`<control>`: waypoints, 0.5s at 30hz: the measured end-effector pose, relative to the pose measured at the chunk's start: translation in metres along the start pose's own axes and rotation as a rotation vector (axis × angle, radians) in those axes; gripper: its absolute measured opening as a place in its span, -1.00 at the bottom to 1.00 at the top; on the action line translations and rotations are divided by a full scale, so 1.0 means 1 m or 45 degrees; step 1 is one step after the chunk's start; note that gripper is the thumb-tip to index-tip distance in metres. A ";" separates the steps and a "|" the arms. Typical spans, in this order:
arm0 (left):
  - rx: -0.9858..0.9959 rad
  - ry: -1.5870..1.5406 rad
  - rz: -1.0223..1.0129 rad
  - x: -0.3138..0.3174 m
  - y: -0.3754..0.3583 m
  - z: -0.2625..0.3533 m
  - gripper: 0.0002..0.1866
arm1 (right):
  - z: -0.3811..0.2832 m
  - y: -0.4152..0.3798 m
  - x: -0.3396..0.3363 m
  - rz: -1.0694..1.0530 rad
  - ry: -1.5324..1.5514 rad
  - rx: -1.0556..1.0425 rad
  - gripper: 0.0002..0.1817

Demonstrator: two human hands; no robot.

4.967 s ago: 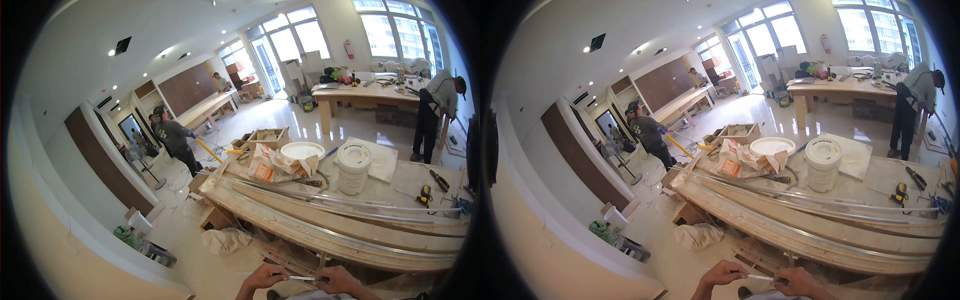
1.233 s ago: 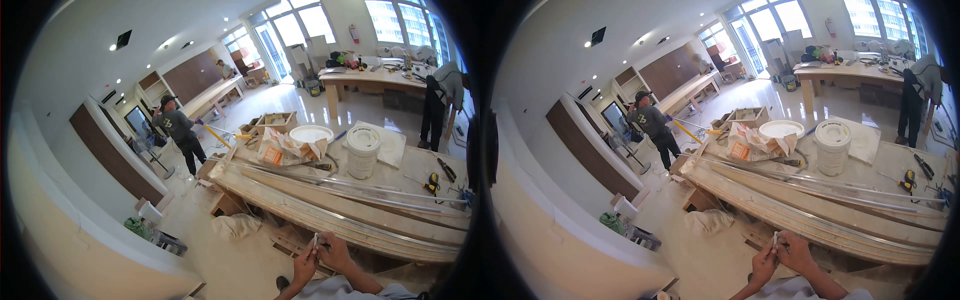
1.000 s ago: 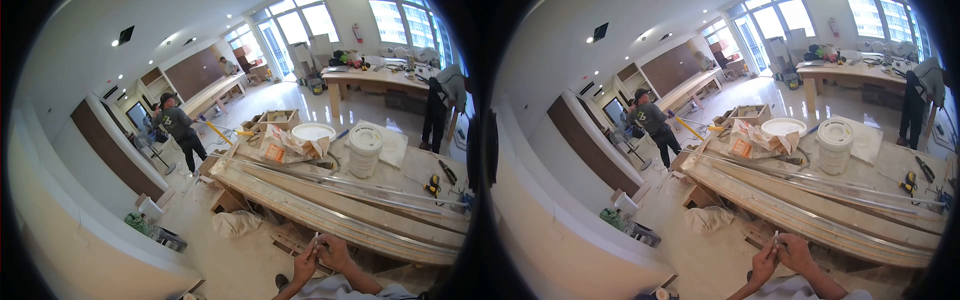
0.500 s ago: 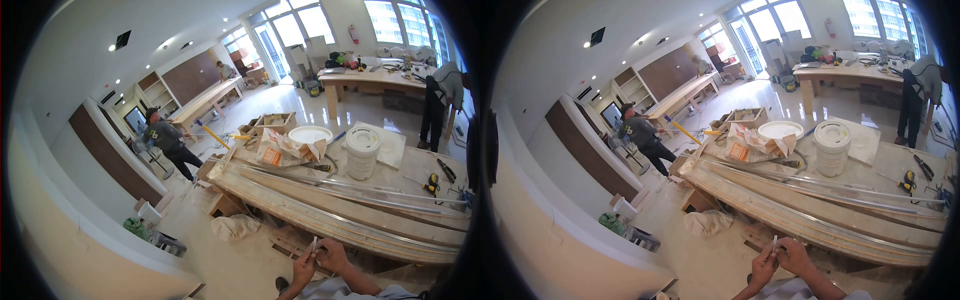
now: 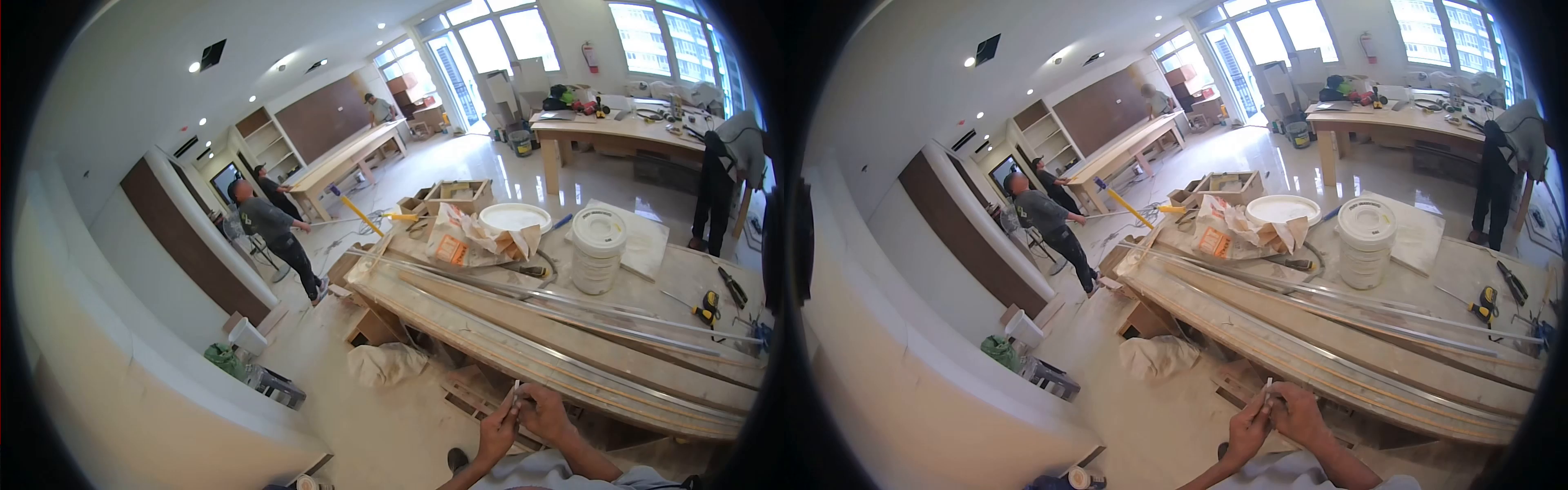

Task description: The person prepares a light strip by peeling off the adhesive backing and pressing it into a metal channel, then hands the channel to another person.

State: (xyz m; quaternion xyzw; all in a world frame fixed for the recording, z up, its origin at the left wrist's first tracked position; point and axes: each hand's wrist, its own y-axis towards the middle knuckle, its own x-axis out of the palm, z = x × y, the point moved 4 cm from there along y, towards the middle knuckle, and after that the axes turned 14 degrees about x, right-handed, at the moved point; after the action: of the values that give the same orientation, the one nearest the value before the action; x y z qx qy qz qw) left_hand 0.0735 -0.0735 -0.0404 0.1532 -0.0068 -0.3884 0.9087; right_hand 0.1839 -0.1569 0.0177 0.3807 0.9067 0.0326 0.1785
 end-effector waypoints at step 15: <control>-0.099 -0.326 0.106 0.001 -0.005 -0.016 -0.54 | 0.007 -0.001 0.012 -0.014 0.038 0.049 -0.81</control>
State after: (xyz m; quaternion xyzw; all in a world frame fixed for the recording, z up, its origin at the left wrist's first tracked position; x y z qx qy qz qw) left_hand 0.0725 -0.0730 -0.0569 0.0665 -0.1141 -0.3667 0.9209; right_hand 0.1781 -0.1498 0.0070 0.3785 0.9118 0.0199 0.1577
